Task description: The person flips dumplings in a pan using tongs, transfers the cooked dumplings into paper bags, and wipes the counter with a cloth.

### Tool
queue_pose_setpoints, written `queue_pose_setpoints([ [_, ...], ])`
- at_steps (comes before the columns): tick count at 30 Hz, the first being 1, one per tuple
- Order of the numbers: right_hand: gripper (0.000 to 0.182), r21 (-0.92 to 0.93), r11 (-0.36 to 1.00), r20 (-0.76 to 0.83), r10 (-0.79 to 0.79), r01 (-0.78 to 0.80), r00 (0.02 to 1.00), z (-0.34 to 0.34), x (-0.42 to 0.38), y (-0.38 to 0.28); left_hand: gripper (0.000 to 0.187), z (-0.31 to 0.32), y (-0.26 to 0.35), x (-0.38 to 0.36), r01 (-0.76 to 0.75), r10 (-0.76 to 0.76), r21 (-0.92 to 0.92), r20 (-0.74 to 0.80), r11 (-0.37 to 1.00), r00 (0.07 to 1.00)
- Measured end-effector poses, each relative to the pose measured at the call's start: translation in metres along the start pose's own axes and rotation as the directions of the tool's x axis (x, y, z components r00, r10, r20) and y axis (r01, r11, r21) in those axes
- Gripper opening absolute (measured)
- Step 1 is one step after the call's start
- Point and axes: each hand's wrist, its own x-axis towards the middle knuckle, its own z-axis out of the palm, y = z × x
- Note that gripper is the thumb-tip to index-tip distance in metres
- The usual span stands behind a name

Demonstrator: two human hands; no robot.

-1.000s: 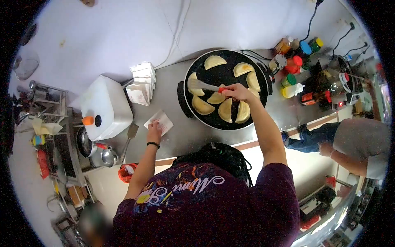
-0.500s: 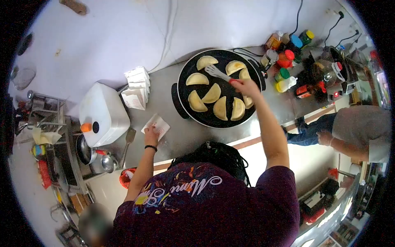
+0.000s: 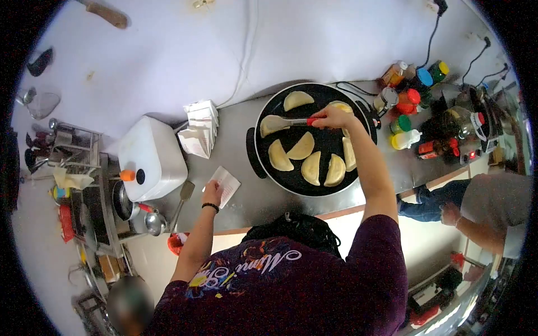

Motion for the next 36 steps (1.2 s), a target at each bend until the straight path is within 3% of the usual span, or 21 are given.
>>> queue_pose_setpoints([
  [1,0.033,-0.279,0.934,-0.143,-0.269,0.222,0.952,0.000,-0.004,-0.008,0.017,0.003,-0.003,0.001,-0.044,0.044,0.035,-0.023,0.998,0.999],
  [2,0.033,-0.279,0.934,-0.128,-0.265,0.222,0.956,0.000,-0.012,-0.016,0.017,0.006,-0.006,0.000,-0.031,0.032,0.029,-0.016,0.999,0.999],
  [4,0.035,-0.750,0.657,-0.229,-0.369,0.078,0.901,0.002,-0.042,-0.066,0.016,0.000,0.001,-0.005,-0.053,0.052,0.116,0.013,0.992,0.999],
  [5,0.036,-0.831,0.556,-0.208,-0.345,0.021,0.915,0.007,-0.049,-0.077,0.015,0.003,-0.002,-0.005,-0.053,0.052,0.108,0.018,0.993,0.999],
  [10,0.037,-0.858,0.512,-0.194,-0.254,-0.038,0.948,0.024,-0.062,-0.086,0.015,0.008,-0.007,-0.003,-0.066,0.070,0.087,-0.040,0.994,0.997],
  [12,0.037,-0.887,0.461,-0.198,-0.341,-0.020,0.919,0.027,-0.063,-0.088,0.015,0.004,-0.003,-0.004,-0.049,0.051,0.074,-0.024,0.996,0.998],
  [21,0.029,-0.911,0.413,-0.125,-0.327,0.023,0.937,0.030,-0.054,-0.108,0.015,0.010,-0.010,-0.001,-0.069,0.069,0.061,-0.012,0.996,0.998],
  [31,0.030,-0.940,0.337,-0.069,-0.339,0.052,0.938,0.027,-0.046,-0.119,0.012,0.012,-0.014,-0.006,-0.149,0.137,-0.093,-0.120,0.985,0.983],
  [34,0.029,-0.911,0.413,-0.116,-0.239,-0.008,0.964,0.022,-0.048,-0.125,0.014,0.014,-0.016,-0.006,-0.160,0.129,-0.175,-0.176,0.972,0.976],
  [35,0.025,-0.874,0.485,-0.153,-0.267,-0.004,0.952,0.015,-0.053,-0.120,0.014,0.015,-0.019,-0.007,-0.181,0.134,-0.210,-0.217,0.961,0.967],
  [36,0.023,-0.828,0.559,-0.165,-0.176,-0.039,0.970,0.008,-0.063,-0.140,0.014,0.016,-0.023,-0.010,-0.141,0.091,-0.217,-0.224,0.966,0.970],
])
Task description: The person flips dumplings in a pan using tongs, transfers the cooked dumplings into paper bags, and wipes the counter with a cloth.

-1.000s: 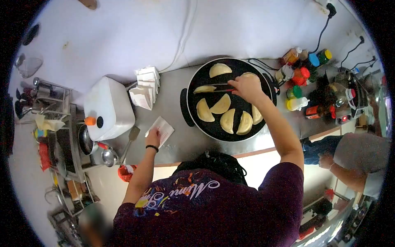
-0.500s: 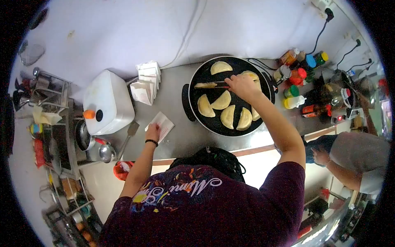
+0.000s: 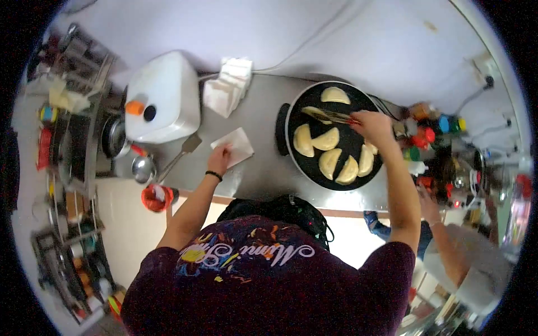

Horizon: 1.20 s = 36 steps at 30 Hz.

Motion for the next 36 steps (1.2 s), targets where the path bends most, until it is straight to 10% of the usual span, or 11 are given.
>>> queue_pose_setpoints([
  [4,0.029,0.415,0.910,0.019,0.010,-0.017,1.000,-0.037,-0.018,-0.011,0.018,-0.001,0.000,-0.009,-0.038,0.016,-0.253,-0.089,0.967,0.996],
  [12,0.031,0.096,0.894,0.311,-0.444,0.437,0.840,-0.001,0.076,-0.140,0.018,0.002,-0.008,-0.009,-0.166,0.140,-0.192,-0.142,0.967,0.980],
  [21,0.031,0.396,0.886,0.480,-0.423,0.241,0.769,0.031,0.123,-0.177,0.012,-0.022,-0.006,-0.006,-0.401,0.380,-0.140,-0.155,0.905,0.912],
  [24,0.038,0.577,0.809,0.585,-0.314,-0.112,0.748,0.060,0.112,-0.180,0.011,-0.033,0.005,-0.006,-0.230,0.226,-0.170,-0.039,0.958,0.973],
  [27,0.037,0.507,0.857,0.562,-0.244,-0.096,0.791,0.051,0.080,-0.198,0.012,-0.030,0.002,0.003,-0.253,0.235,-0.248,-0.099,0.935,0.967],
  [30,0.035,0.181,0.964,0.218,-0.231,0.193,0.948,0.012,0.044,-0.186,0.010,-0.037,0.007,0.013,-0.105,0.113,-0.450,-0.008,0.887,0.994],
  [32,0.034,0.444,0.892,-0.036,-0.073,0.081,0.997,-0.024,0.013,-0.147,0.008,-0.052,0.015,0.025,0.066,-0.095,-0.484,-0.036,0.873,0.995],
  [36,0.036,0.721,0.635,0.056,0.347,-0.278,0.936,-0.036,-0.051,-0.058,0.007,-0.034,-0.004,0.072,-0.081,-0.130,-0.481,-0.389,0.873,0.912],
])
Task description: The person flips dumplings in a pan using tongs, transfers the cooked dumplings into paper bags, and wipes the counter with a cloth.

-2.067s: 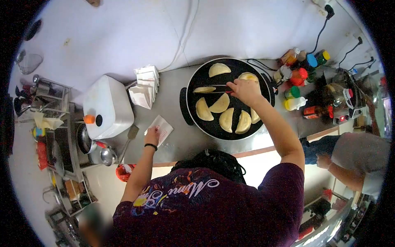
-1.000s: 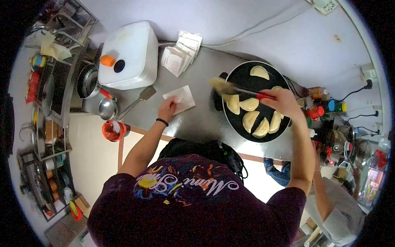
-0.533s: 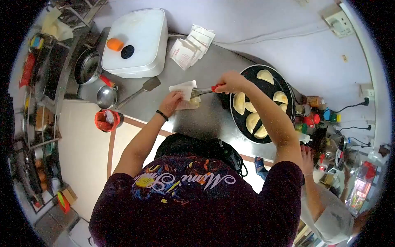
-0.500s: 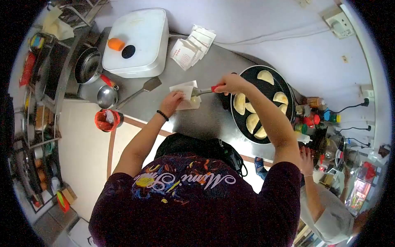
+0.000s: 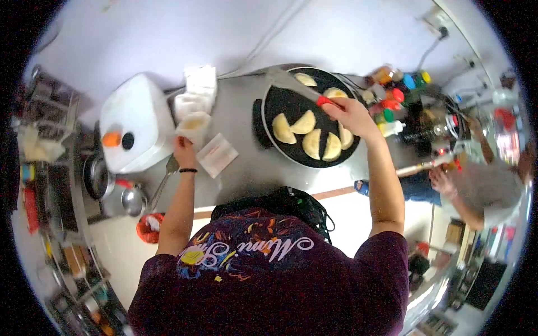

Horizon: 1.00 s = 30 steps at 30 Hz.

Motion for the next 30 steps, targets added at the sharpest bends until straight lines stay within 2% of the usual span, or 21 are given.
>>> queue_pose_setpoints([
  [1,0.038,0.083,0.990,-0.037,0.116,-0.112,0.993,-0.008,-0.012,0.014,0.007,0.006,-0.007,0.011,-0.018,0.019,-0.018,0.029,1.000,0.999],
  [2,0.037,0.123,0.969,-0.057,0.223,-0.215,0.973,-0.012,-0.022,0.031,0.010,0.015,-0.017,0.022,0.067,-0.066,-0.044,0.022,0.997,0.998],
  [3,0.038,0.156,0.957,-0.096,0.260,-0.243,0.961,-0.008,-0.030,0.060,0.014,0.025,-0.025,0.030,0.154,-0.153,-0.069,0.018,0.986,0.988],
  [4,0.038,0.191,0.944,-0.131,0.295,-0.268,0.946,-0.001,-0.036,0.086,0.014,0.034,-0.030,0.036,0.143,-0.140,-0.080,0.043,0.987,0.989],
  [6,0.037,0.201,0.884,-0.083,0.445,-0.422,0.892,0.007,-0.049,0.105,0.030,0.048,-0.040,0.044,0.112,-0.102,0.171,-0.068,0.979,0.993],
  [7,0.037,0.208,0.868,-0.024,0.466,-0.452,0.884,0.014,-0.056,0.107,0.044,0.050,-0.040,0.047,0.178,-0.174,0.229,-0.036,0.957,0.984],
  [9,0.036,0.064,0.931,0.031,0.357,-0.358,0.934,0.036,-0.069,0.103,0.044,0.052,-0.036,0.046,0.183,-0.183,0.254,-0.026,0.950,0.983],
  [10,0.033,-0.198,0.958,-0.067,0.197,-0.207,0.978,0.046,-0.077,0.088,0.044,0.050,-0.031,0.044,0.197,-0.197,0.274,-0.027,0.941,0.980],
  [12,0.041,-0.357,0.934,-0.202,-0.063,-0.013,0.977,0.077,-0.091,0.075,0.043,0.042,-0.020,0.038,0.198,-0.208,0.314,-0.004,0.928,0.978],
  [14,0.047,-0.534,0.844,-0.191,-0.073,-0.041,0.979,0.101,-0.102,0.065,0.043,0.035,-0.018,0.027,0.195,-0.213,0.347,0.013,0.917,0.977],
  [16,0.052,-0.528,0.849,-0.286,-0.178,0.000,0.942,0.130,-0.108,0.075,0.043,0.026,-0.022,0.004,0.057,-0.075,0.276,0.057,0.960,0.996],
  [17,0.053,-0.557,0.831,-0.281,-0.204,0.014,0.938,0.142,-0.107,0.082,0.044,0.020,-0.022,-0.009,0.013,-0.066,0.374,0.130,0.927,0.989],
  [19,0.055,-0.566,0.825,-0.329,-0.229,0.003,0.916,0.164,-0.099,0.088,0.044,0.012,-0.012,-0.037,-0.058,-0.134,0.432,0.402,0.900,0.906],
  [20,0.055,-0.554,0.833,-0.364,-0.240,-0.002,0.900,0.171,-0.092,0.090,0.044,0.012,-0.003,-0.050,-0.059,-0.135,0.435,0.401,0.899,0.906],
  [22,0.051,-0.544,0.838,-0.379,-0.218,-0.027,0.899,0.175,-0.077,0.085,0.042,0.010,0.025,-0.068,-0.303,-0.147,0.584,0.598,0.753,0.788],
  [24,0.046,-0.537,0.841,-0.403,-0.193,-0.060,0.895,0.176,-0.064,0.087,0.041,0.013,0.013,-0.074,-0.330,-0.084,0.534,0.610,0.778,0.788],
  [26,0.038,-0.167,0.981,-0.374,0.027,-0.096,0.927,0.174,-0.049,0.096,0.041,0.017,0.006,-0.074,-0.353,-0.018,0.477,0.614,0.805,0.789],
  [27,0.041,0.436,0.874,-0.099,0.281,-0.212,0.954,0.161,-0.045,0.093,0.041,0.016,0.004,-0.073,-0.347,-0.007,0.455,0.614,0.820,0.789],
  [28,0.041,0.670,0.621,0.210,0.368,-0.407,0.906,0.147,-0.043,0.093,0.042,0.016,0.001,-0.071,-0.338,0.002,0.434,0.613,0.835,0.790],
  [30,0.040,0.640,0.585,0.342,0.364,-0.499,0.866,0.130,-0.043,0.095,0.040,0.015,-0.006,-0.065,-0.345,0.026,0.402,0.618,0.848,0.785],
])
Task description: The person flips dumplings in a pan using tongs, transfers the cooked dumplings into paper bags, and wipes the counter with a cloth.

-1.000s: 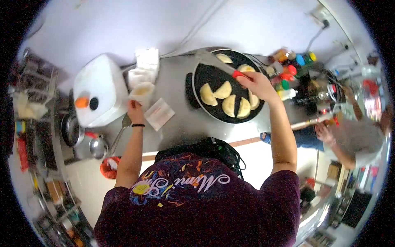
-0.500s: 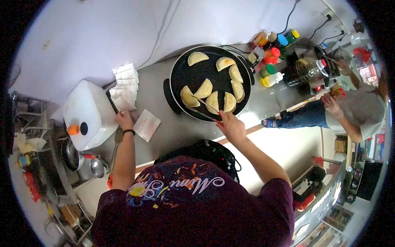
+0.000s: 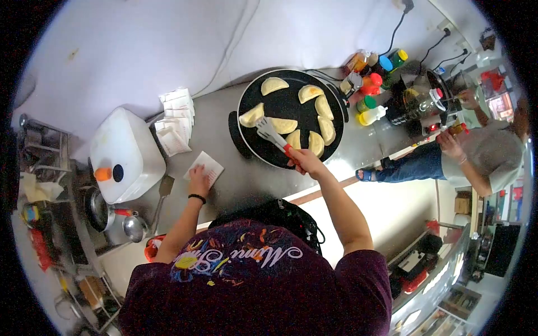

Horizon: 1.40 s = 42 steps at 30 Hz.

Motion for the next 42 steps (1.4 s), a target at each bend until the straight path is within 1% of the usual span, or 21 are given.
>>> queue_pose_setpoints([
  [2,0.039,-0.050,0.999,-0.008,0.000,0.000,1.000,-0.006,-0.004,-0.006,0.038,0.003,-0.006,0.001,-0.019,0.019,-0.025,-0.007,1.000,1.000],
  [4,0.039,-0.102,0.995,-0.013,-0.002,0.001,1.000,-0.008,-0.001,-0.011,0.027,-0.006,-0.001,0.004,0.146,-0.143,-0.023,0.105,0.989,0.984],
  [7,0.041,0.077,0.996,-0.048,0.051,-0.047,0.998,-0.008,0.014,-0.009,0.019,-0.009,0.000,0.007,0.174,-0.176,0.023,0.103,0.984,0.979],
  [12,0.045,0.116,0.992,-0.083,0.066,-0.056,0.994,-0.005,0.043,-0.015,0.016,-0.006,-0.005,0.005,0.142,-0.147,0.071,0.065,0.987,0.987],
  [15,0.041,0.080,0.997,0.043,-0.018,0.014,0.999,-0.016,0.073,-0.016,0.020,0.000,-0.013,-0.002,0.113,-0.113,-0.009,0.023,0.994,0.993],
  [16,0.038,-0.057,0.996,-0.004,-0.068,0.067,0.998,-0.019,0.076,-0.019,0.021,-0.001,-0.016,-0.006,0.083,-0.086,-0.092,-0.033,0.992,0.996],
  [20,0.031,-0.266,0.912,-0.091,-0.346,0.312,0.934,-0.029,0.050,-0.031,0.023,-0.003,-0.019,-0.011,0.076,-0.098,-0.280,-0.067,0.957,0.993],
  [22,0.031,-0.361,0.869,0.052,-0.344,0.339,0.938,-0.015,0.015,-0.057,0.025,-0.005,-0.017,-0.016,0.037,-0.073,-0.269,-0.126,0.962,0.989],
  [24,0.033,-0.543,0.714,0.237,-0.375,0.442,0.896,-0.004,0.008,-0.069,0.028,-0.013,-0.012,-0.018,0.065,-0.098,-0.241,-0.127,0.968,0.987],
  [27,0.032,-0.815,0.326,0.414,-0.252,0.479,0.875,0.036,-0.001,-0.114,0.024,-0.010,-0.014,-0.018,0.091,-0.105,-0.210,-0.058,0.973,0.993],
  [28,0.032,-0.816,0.322,0.418,-0.246,0.480,0.875,0.050,0.004,-0.123,0.021,-0.003,-0.018,-0.019,0.008,-0.052,-0.267,-0.156,0.964,0.986],
  [29,0.031,-0.848,0.186,0.472,-0.160,0.496,0.867,0.063,0.011,-0.132,0.017,0.004,-0.021,-0.020,-0.078,-0.006,-0.316,-0.256,0.946,0.967],
  [30,0.031,-0.855,0.047,0.513,-0.064,0.516,0.856,0.075,0.018,-0.140,0.017,0.004,-0.020,-0.021,-0.068,-0.019,-0.323,-0.257,0.944,0.966],
  [31,0.031,-0.853,0.039,0.519,-0.052,0.521,0.853,0.087,0.024,-0.146,0.017,0.000,-0.018,-0.022,-0.115,0.032,-0.296,-0.272,0.948,0.962],
  [33,0.029,-0.815,-0.116,0.568,0.040,0.568,0.822,0.108,0.038,-0.156,0.016,-0.007,-0.017,-0.023,-0.145,0.062,-0.274,-0.290,0.951,0.955],
  [35,0.030,-0.786,-0.149,0.599,0.059,0.600,0.799,0.123,0.051,-0.163,0.014,-0.011,-0.018,-0.022,-0.248,0.181,-0.273,-0.247,0.929,0.952],
  [36,0.030,-0.763,-0.172,0.623,0.062,0.623,0.780,0.129,0.058,-0.166,0.014,-0.013,-0.020,-0.021,-0.232,0.162,-0.280,-0.253,0.932,0.954],
  [37,0.031,-0.782,-0.061,0.611,0.114,0.620,0.783,0.134,0.063,-0.170,0.013,-0.016,-0.023,-0.020,-0.271,0.228,-0.245,-0.188,0.931,0.955],
  [38,0.031,-0.776,-0.070,0.616,0.127,0.627,0.777,0.138,0.068,-0.171,0.013,-0.018,-0.025,-0.020,-0.313,0.293,-0.212,-0.119,0.926,0.949],
  [40,0.030,-0.783,0.078,0.620,0.193,0.618,0.761,0.144,0.074,-0.174,0.012,-0.020,-0.033,-0.019,-0.392,0.354,-0.204,-0.197,0.897,0.914],
  [42,0.030,-0.758,0.061,0.645,0.215,0.649,0.733,0.144,0.073,-0.183,0.011,-0.026,-0.036,-0.016,-0.473,0.419,-0.183,-0.269,0.862,0.867],
])
